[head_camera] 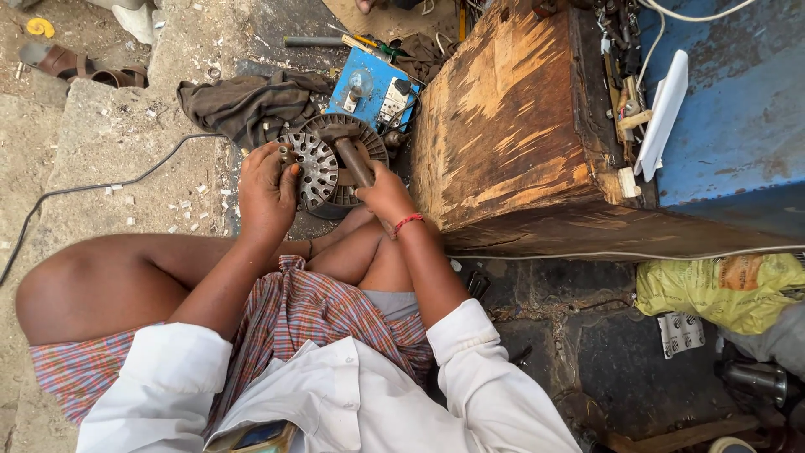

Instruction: The person sits on the ground and repeatedly hammers a perforated metal disc down onto the shaft of a fan rotor to seat it, occasionally lifting the disc to reposition it and hammering again. They hold the rotor steady with one hand while striking with a hammer in the other.

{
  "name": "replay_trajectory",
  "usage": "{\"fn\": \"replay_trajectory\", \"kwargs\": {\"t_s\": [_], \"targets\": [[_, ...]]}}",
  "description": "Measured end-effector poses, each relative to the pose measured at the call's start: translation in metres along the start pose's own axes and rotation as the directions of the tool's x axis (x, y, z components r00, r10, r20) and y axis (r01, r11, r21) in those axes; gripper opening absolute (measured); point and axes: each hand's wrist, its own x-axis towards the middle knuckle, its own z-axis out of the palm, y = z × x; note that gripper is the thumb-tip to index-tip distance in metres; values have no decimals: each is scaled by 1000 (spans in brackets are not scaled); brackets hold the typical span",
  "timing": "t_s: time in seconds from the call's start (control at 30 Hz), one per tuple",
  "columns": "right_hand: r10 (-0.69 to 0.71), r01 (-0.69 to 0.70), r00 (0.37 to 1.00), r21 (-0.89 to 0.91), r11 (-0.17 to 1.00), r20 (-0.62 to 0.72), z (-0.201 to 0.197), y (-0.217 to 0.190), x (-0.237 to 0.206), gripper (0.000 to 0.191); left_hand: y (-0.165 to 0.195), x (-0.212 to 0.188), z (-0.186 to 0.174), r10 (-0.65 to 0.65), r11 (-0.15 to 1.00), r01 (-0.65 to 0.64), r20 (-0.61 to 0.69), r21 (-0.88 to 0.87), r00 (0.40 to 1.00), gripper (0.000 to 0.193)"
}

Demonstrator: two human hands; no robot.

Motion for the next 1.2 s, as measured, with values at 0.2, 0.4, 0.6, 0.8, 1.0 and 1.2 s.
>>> {"fn": "replay_trajectory", "kwargs": {"t_s": [0.2, 0.4, 0.6, 0.8, 1.0, 1.2], "targets": [[71, -67, 997, 625, 778, 19, -52, 1, -16, 50, -22, 22, 40, 93, 994, -96, 60, 44, 994, 22], [-44, 25, 999, 831, 556, -1, -82, -4, -42, 43, -32, 36, 83, 147, 987, -155, 159, 44, 976, 20], [-26, -22, 999, 845, 534, 43, -76, 14, -47, 44, -42, 32, 108, 162, 982, -178, 201, 68, 966, 20], [10, -157, 981, 767, 622, 193, -64, 42, -48, 43, -47, 24, 110, 155, 975, -182, 201, 124, 967, 27], [1, -180, 965, 665, 725, 261, -65, 46, -41, 47, -49, 23, 99, 34, 943, -150, 359, 298, 933, 73], [-12, -54, 982, 341, 939, 188, -75, 24, -34, 45, -51, 27, 108, -27, 903, -150, 401, 402, 916, 80]]}}
